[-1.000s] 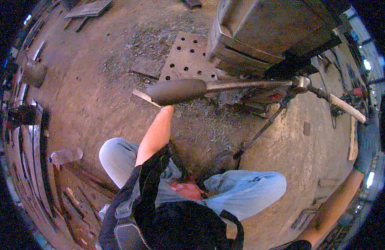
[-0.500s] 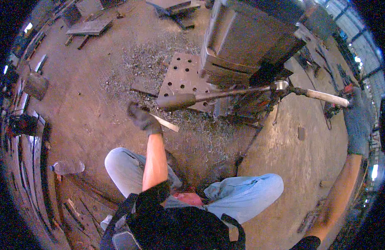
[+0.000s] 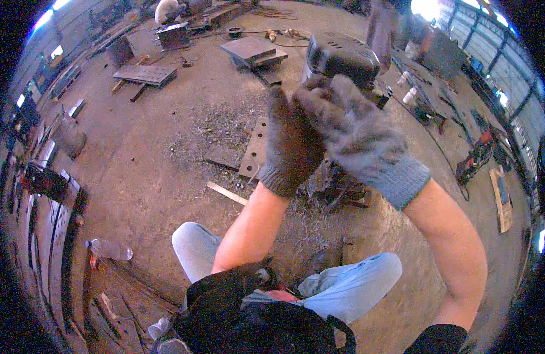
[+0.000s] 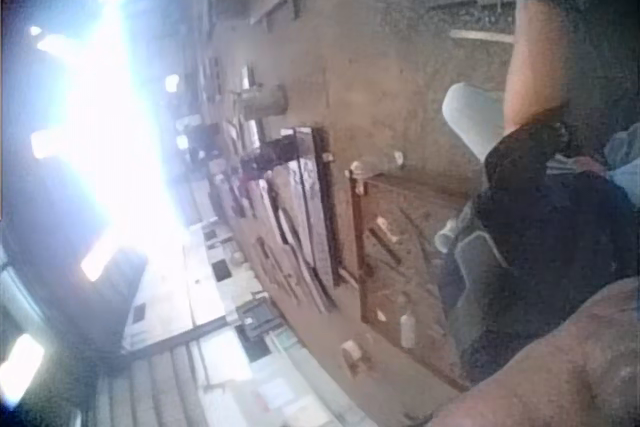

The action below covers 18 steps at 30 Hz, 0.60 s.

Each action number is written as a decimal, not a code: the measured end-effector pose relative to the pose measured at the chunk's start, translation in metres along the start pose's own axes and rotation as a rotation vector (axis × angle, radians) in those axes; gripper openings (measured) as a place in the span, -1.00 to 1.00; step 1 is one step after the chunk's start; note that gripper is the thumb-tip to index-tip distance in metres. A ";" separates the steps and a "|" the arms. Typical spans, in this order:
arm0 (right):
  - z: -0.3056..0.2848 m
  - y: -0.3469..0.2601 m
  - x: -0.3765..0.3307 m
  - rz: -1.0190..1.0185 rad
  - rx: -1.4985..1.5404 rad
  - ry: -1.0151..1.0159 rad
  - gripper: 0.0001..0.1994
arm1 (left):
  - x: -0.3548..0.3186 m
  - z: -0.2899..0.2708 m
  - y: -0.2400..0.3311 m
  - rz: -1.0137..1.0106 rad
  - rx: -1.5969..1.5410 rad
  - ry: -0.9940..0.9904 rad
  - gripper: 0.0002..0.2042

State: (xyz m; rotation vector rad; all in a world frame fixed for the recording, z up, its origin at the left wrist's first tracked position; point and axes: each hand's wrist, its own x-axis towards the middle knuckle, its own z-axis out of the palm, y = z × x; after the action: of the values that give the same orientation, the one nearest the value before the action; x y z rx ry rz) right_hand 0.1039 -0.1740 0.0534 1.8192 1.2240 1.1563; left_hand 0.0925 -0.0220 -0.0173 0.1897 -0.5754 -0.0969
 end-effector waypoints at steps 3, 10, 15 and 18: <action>-0.037 -0.001 -0.009 -0.031 0.470 -0.088 -0.74 | -0.011 -0.010 -0.009 0.066 0.269 0.152 -0.32; -0.022 -0.035 -0.163 0.493 0.781 -0.762 -0.61 | -0.095 -0.122 -0.046 -0.016 0.191 0.822 -0.60; 0.015 -0.035 -0.275 0.788 0.387 -0.662 -0.30 | -0.146 -0.277 -0.094 -0.116 0.084 0.645 -0.64; 0.020 -0.022 -0.287 0.981 0.455 -0.857 -0.19 | -0.161 -0.300 -0.122 -0.260 0.013 0.801 -0.66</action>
State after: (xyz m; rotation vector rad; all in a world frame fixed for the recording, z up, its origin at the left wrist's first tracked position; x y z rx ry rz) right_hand 0.0641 -0.4353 -0.0623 2.9409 0.0301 0.3416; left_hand 0.1184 -0.0726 -0.3743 0.2930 0.2493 -0.2535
